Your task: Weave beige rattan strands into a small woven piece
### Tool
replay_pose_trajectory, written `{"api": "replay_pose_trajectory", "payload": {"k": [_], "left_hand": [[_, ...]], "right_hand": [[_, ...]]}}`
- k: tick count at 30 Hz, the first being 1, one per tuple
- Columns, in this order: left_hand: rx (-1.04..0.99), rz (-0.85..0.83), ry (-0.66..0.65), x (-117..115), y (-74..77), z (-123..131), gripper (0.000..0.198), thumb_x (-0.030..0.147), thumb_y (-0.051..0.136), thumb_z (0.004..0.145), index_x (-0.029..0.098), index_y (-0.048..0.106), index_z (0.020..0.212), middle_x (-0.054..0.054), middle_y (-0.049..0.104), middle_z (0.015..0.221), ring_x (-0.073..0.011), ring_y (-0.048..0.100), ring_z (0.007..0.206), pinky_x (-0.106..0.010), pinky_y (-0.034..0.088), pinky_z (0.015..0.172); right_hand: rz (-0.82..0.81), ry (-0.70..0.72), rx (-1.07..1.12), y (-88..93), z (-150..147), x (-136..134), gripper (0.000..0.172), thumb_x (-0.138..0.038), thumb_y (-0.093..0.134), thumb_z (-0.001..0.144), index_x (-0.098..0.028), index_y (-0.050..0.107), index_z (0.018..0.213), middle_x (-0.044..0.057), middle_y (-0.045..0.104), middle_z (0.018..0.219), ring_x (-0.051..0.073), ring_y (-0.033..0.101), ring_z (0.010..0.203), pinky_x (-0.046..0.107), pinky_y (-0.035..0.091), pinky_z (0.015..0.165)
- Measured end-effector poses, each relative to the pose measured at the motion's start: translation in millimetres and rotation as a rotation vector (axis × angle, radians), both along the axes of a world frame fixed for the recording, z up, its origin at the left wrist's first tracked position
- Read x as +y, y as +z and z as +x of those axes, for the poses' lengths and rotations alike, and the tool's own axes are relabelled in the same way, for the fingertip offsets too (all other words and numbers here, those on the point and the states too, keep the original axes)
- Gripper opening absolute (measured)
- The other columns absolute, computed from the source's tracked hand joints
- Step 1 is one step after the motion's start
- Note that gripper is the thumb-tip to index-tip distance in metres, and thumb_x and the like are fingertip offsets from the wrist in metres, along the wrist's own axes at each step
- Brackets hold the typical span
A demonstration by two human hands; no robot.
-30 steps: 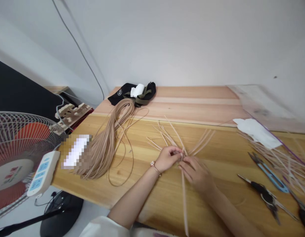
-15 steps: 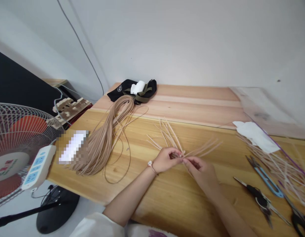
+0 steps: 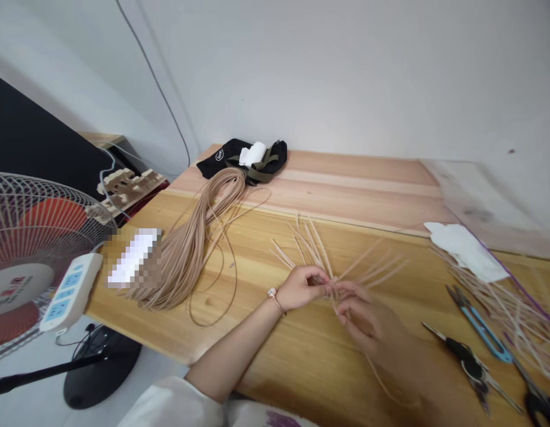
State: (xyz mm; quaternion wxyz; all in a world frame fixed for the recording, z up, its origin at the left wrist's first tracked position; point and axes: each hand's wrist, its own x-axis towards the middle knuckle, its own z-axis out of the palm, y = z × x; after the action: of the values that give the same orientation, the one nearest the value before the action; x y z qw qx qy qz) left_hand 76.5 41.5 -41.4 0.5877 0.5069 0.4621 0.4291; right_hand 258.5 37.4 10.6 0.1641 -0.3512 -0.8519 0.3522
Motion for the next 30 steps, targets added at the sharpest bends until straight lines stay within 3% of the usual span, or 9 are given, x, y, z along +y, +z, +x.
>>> {"api": "replay_pose_trajectory", "payload": {"k": [4, 7, 9, 11, 17, 21, 24, 27, 30], "left_hand": [[-0.060, 0.001, -0.040, 1, -2.4, 0, 0.023, 0.029, 0.069, 0.066, 0.010, 0.060, 0.074, -0.002, 0.059, 0.068, -0.0086, 0.052, 0.063, -0.021, 0.042, 0.063], [-0.053, 0.009, -0.019, 1, -3.4, 1, 0.026, 0.033, 0.070, 0.066, 0.009, 0.061, 0.075, -0.002, 0.060, 0.069, -0.0084, 0.053, 0.063, -0.021, 0.042, 0.063], [-0.054, 0.007, -0.019, 0, -3.5, 2, 0.030, 0.036, 0.070, 0.066, 0.009, 0.061, 0.076, -0.004, 0.062, 0.070, -0.0091, 0.055, 0.064, -0.021, 0.043, 0.064], [-0.051, 0.011, -0.019, 0, -3.5, 3, 0.033, 0.039, 0.071, 0.065, 0.009, 0.061, 0.075, -0.005, 0.063, 0.072, -0.0101, 0.056, 0.065, -0.022, 0.044, 0.065], [0.024, 0.041, -0.015, 0, -6.1, 1, 0.028, 0.034, 0.071, 0.065, 0.009, 0.063, 0.072, -0.005, 0.062, 0.069, -0.0092, 0.054, 0.062, -0.021, 0.043, 0.062], [0.084, 0.065, -0.071, 3, -7.0, -1, 0.017, 0.026, 0.067, 0.070, 0.009, 0.063, 0.073, -0.005, 0.064, 0.070, -0.0091, 0.055, 0.062, -0.020, 0.044, 0.062], [0.328, 0.202, -0.097, 2, 4.2, 0, 0.013, 0.023, 0.063, 0.075, 0.011, 0.066, 0.079, -0.006, 0.067, 0.076, -0.0113, 0.058, 0.068, -0.022, 0.045, 0.066], [0.774, 0.473, -0.088, -10, 29.6, -9, 0.019, 0.030, 0.058, 0.081, 0.015, 0.067, 0.087, -0.008, 0.068, 0.085, -0.0183, 0.059, 0.086, -0.032, 0.042, 0.082], [1.054, 0.519, 0.087, -41, 53.7, -45, 0.026, 0.037, 0.052, 0.084, 0.019, 0.065, 0.098, -0.007, 0.065, 0.103, -0.0215, 0.055, 0.099, -0.037, 0.040, 0.088]], "right_hand": [[-0.194, 0.103, 0.128, -5.6, 8, 8, 0.014, -0.030, 0.051, 0.084, -0.022, 0.062, 0.081, 0.008, 0.057, 0.121, 0.021, 0.051, 0.116, 0.036, 0.040, 0.097], [-0.428, -0.138, 0.281, -22.9, 9, 14, 0.021, -0.041, 0.057, 0.079, -0.022, 0.063, 0.084, 0.008, 0.066, 0.103, 0.019, 0.063, 0.090, 0.033, 0.051, 0.079], [-0.588, -0.317, 0.351, -33.8, 5, 19, 0.030, -0.046, 0.063, 0.072, -0.020, 0.064, 0.085, 0.008, 0.069, 0.088, 0.017, 0.064, 0.069, 0.030, 0.053, 0.064], [-0.677, -0.391, 0.364, -39.2, 1, 25, 0.034, -0.046, 0.070, 0.064, -0.018, 0.063, 0.082, 0.007, 0.070, 0.079, 0.015, 0.064, 0.061, 0.029, 0.052, 0.061], [-0.572, -0.378, 0.315, -28.2, -6, 30, 0.038, -0.038, 0.071, 0.065, -0.020, 0.055, 0.094, 0.002, 0.069, 0.065, 0.017, 0.065, 0.059, 0.030, 0.051, 0.061], [-0.465, -0.301, 0.282, -31.6, -6, 31, 0.027, -0.039, 0.068, 0.068, -0.019, 0.061, 0.085, 0.004, 0.069, 0.069, 0.017, 0.064, 0.061, 0.031, 0.051, 0.064], [-0.449, -0.344, 0.316, -39.8, -7, 31, 0.027, -0.041, 0.070, 0.065, -0.018, 0.062, 0.078, 0.005, 0.069, 0.069, 0.017, 0.063, 0.062, 0.029, 0.051, 0.061], [-0.425, -0.369, 0.333, -42.7, -9, 28, 0.029, -0.043, 0.071, 0.063, -0.018, 0.064, 0.075, 0.004, 0.068, 0.066, 0.016, 0.062, 0.061, 0.027, 0.050, 0.060], [-0.428, -0.379, 0.313, -41.7, -9, 23, 0.031, -0.047, 0.070, 0.063, -0.018, 0.065, 0.074, 0.005, 0.068, 0.067, 0.018, 0.063, 0.062, 0.028, 0.052, 0.061]]}}
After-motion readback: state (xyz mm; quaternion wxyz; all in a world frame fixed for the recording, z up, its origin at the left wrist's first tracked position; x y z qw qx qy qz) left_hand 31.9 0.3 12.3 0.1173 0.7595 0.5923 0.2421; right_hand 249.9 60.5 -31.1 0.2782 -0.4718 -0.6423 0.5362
